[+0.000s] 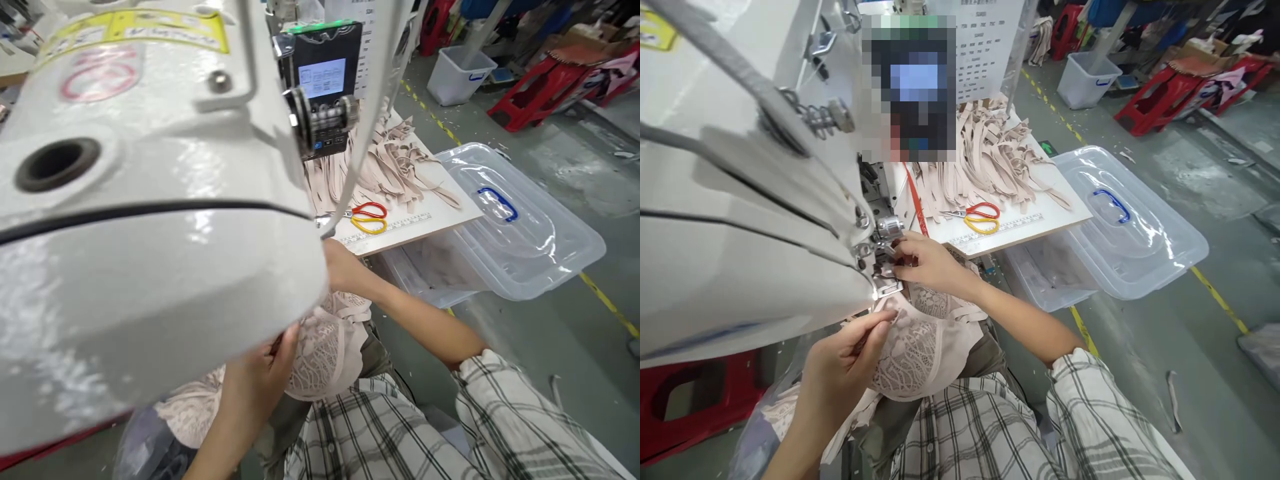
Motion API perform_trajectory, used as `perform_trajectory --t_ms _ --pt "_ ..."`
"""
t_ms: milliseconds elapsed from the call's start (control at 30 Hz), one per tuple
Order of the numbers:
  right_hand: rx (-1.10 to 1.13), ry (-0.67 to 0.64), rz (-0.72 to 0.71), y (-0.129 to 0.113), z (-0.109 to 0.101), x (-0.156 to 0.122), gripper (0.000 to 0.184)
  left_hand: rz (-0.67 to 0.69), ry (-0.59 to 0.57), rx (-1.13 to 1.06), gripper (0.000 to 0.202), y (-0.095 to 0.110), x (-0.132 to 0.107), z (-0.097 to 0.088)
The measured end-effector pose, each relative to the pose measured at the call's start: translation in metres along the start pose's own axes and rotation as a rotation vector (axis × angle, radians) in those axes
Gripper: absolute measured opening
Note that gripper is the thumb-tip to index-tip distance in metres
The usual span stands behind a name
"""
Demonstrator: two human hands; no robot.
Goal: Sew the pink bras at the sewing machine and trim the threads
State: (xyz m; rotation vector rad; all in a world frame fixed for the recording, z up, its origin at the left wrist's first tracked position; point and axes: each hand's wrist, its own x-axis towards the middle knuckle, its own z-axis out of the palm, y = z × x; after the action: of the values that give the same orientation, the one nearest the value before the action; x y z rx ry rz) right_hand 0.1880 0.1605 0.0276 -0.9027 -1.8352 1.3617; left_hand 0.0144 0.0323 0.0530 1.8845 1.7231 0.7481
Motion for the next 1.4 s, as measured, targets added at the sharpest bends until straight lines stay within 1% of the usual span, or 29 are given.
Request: perform_trajectory --t_ms 133,267,367,467,600,833,967,1033,1100,1200,1267,1333,1367,1400 --pt "-0.075 0.074 -0.070 0.004 0.004 0.000 0.006 0.042 0.041 -0.005 0.027 0.001 -0.004 -0.003" --pt "-0.098 0.123 -0.085 0.006 0.009 0.001 0.008 0.033 0.062 -0.034 0.025 -0.003 -0.009 -0.004" --pt "-0.153 0.131 -0.087 0.005 0.011 0.001 0.010 0.015 0.096 -0.034 0.024 -0.006 -0.013 -0.004" --pt "-0.189 0.138 -0.111 0.003 0.011 0.001 0.007 0.022 0.118 -0.023 0.024 -0.006 -0.013 -0.003" --pt "-0.163 0.152 -0.141 0.005 0.010 0.001 0.007 0.058 0.146 0.013 0.024 -0.005 -0.010 -0.001" --pt "-0.147 0.194 -0.179 0.010 0.012 0.001 0.005 0.055 0.147 0.007 0.024 -0.006 -0.010 0.002" --pt "-0.169 0.199 -0.187 0.011 0.012 0.002 0.001 0.016 0.181 0.023 0.026 -0.012 -0.015 0.006" --pt "-0.173 0.200 -0.178 0.012 0.012 0.002 0.003 -0.017 0.216 0.042 0.031 -0.017 -0.018 0.009" --pt "-0.168 0.209 -0.184 0.012 0.012 0.002 0.006 -0.021 0.230 0.051 0.033 -0.022 -0.019 0.013" --pt "-0.169 0.226 -0.182 0.009 0.011 0.000 0.005 0.029 0.248 0.087 0.030 -0.028 -0.019 0.018" --pt "-0.161 0.234 -0.148 0.006 0.011 -0.002 0.004 0.108 0.342 0.196 0.030 -0.026 -0.019 0.023" --pt "-0.148 0.240 -0.115 0.003 0.012 -0.006 0.004 0.237 0.447 0.314 0.030 -0.019 -0.019 0.030" --pt "-0.140 0.241 -0.103 0.001 0.013 -0.008 0.004 0.296 0.470 0.354 0.031 -0.013 -0.020 0.034" --pt "-0.133 0.239 -0.093 -0.001 0.013 -0.009 0.004 0.339 0.465 0.381 0.033 -0.007 -0.021 0.038"
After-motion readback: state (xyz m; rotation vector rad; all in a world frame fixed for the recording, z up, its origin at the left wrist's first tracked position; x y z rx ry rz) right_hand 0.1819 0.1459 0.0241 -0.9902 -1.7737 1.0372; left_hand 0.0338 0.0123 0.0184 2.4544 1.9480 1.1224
